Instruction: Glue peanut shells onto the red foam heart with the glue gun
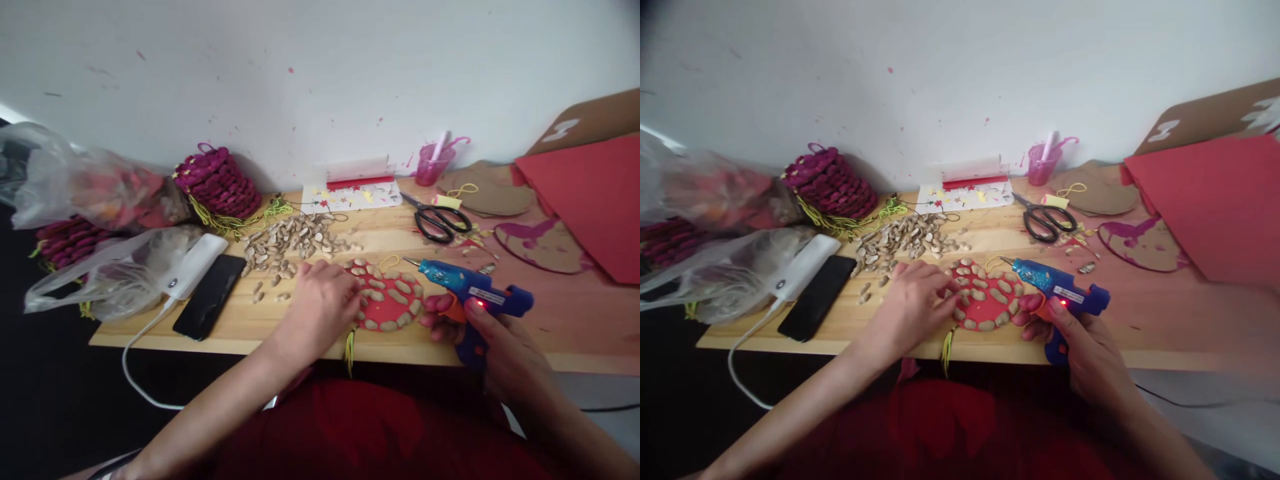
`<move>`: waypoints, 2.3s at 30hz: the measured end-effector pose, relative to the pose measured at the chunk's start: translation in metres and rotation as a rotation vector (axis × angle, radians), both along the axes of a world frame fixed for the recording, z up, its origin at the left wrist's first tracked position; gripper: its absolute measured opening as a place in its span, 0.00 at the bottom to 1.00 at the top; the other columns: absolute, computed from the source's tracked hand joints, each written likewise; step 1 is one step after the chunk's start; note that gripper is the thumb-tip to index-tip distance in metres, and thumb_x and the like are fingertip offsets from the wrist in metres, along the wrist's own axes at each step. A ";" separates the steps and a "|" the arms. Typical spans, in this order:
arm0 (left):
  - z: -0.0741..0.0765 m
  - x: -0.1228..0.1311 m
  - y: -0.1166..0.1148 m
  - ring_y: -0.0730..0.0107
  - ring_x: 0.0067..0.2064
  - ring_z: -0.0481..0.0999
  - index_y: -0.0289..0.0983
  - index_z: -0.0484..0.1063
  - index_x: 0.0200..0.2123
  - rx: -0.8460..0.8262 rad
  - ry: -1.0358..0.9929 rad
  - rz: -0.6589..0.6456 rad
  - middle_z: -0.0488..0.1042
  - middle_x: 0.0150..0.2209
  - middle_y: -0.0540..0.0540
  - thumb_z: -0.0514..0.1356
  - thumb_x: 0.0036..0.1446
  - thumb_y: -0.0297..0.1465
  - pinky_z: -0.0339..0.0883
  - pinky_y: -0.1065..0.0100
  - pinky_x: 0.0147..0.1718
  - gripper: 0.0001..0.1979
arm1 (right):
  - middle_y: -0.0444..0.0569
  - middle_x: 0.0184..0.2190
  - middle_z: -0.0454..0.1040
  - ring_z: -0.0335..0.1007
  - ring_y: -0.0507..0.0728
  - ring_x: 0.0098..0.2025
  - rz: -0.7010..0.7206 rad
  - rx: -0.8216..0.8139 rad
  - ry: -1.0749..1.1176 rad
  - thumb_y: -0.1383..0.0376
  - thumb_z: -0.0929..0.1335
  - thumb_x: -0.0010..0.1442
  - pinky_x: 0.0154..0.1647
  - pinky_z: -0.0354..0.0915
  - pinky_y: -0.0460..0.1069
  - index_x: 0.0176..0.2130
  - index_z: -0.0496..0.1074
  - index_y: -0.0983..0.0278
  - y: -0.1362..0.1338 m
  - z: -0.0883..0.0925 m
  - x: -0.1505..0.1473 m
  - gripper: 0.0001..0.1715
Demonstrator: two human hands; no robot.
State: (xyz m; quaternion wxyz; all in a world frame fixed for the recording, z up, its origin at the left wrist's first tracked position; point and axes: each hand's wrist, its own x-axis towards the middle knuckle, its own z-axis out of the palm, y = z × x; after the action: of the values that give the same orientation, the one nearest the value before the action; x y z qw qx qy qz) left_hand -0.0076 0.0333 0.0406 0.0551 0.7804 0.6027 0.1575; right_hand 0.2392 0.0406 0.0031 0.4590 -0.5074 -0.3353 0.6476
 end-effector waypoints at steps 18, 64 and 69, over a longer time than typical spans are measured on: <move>-0.018 -0.079 0.047 0.54 0.43 0.77 0.42 0.79 0.34 0.040 0.089 0.310 0.81 0.36 0.45 0.63 0.59 0.34 0.61 0.54 0.46 0.05 | 0.51 0.30 0.80 0.77 0.59 0.30 -0.016 -0.041 -0.010 0.49 0.81 0.42 0.28 0.75 0.48 0.27 0.81 0.60 0.002 0.000 0.000 0.20; -0.002 -0.067 0.040 0.53 0.42 0.79 0.40 0.81 0.34 0.001 0.121 0.286 0.82 0.35 0.44 0.66 0.57 0.31 0.64 0.52 0.46 0.03 | 0.52 0.32 0.81 0.76 0.56 0.28 0.049 0.030 0.067 0.49 0.79 0.47 0.28 0.73 0.46 0.30 0.81 0.61 0.000 0.000 0.001 0.19; -0.014 -0.078 0.043 0.55 0.42 0.79 0.42 0.80 0.36 -0.003 0.078 0.301 0.82 0.37 0.44 0.64 0.59 0.32 0.65 0.53 0.46 0.05 | 0.52 0.32 0.81 0.76 0.57 0.29 0.033 0.016 0.048 0.50 0.79 0.48 0.29 0.73 0.46 0.30 0.82 0.61 0.001 -0.002 0.000 0.18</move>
State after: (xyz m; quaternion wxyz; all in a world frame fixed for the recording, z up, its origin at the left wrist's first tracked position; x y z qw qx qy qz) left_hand -0.0854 0.0767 0.0264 0.0086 0.6865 0.7149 0.1324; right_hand 0.2389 0.0415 0.0015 0.4606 -0.4823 -0.3376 0.6643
